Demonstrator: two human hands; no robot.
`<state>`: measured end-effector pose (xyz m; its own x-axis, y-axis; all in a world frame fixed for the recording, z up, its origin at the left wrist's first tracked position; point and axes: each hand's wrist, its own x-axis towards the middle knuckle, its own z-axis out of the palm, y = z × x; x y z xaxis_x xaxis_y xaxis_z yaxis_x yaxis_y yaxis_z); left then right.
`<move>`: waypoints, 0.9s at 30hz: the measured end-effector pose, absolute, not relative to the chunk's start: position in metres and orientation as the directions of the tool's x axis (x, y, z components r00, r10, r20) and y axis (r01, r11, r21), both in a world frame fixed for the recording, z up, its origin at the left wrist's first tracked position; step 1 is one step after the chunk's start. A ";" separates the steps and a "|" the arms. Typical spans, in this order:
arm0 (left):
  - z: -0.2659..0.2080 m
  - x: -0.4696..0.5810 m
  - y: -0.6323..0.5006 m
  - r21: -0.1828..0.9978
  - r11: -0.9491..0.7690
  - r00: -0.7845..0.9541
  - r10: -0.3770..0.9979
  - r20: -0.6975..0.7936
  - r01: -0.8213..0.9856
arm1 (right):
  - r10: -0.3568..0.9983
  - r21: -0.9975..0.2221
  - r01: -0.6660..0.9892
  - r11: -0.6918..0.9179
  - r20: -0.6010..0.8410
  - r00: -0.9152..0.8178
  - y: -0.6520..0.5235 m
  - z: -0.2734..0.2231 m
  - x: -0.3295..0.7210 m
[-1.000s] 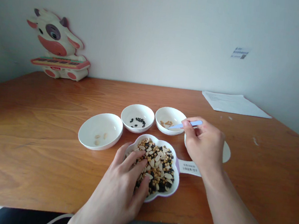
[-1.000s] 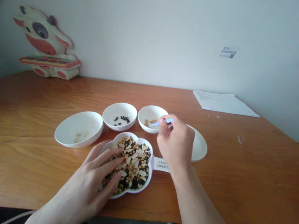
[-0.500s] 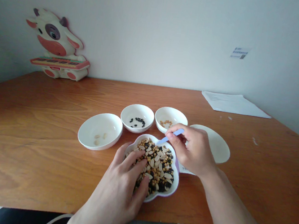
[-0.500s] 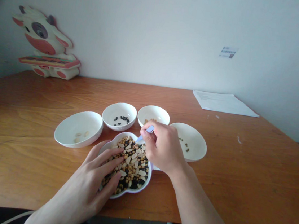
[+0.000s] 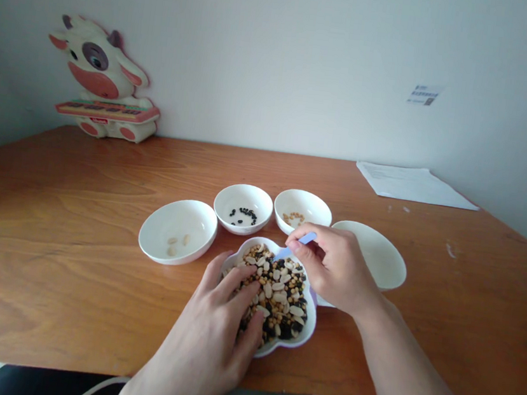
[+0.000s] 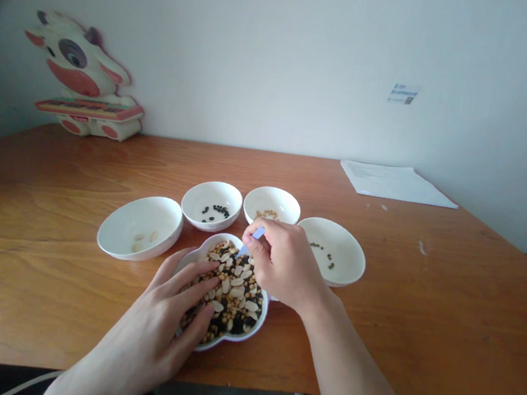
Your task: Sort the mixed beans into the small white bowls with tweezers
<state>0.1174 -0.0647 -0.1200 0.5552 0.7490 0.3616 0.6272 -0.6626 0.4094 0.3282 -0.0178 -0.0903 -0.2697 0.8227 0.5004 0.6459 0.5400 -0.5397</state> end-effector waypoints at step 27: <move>-0.118 0.119 -0.064 0.424 -0.654 0.554 0.756 0.349 0.626 | 0.854 -0.525 0.685 0.505 0.417 -0.310 -0.021 -0.090 0.327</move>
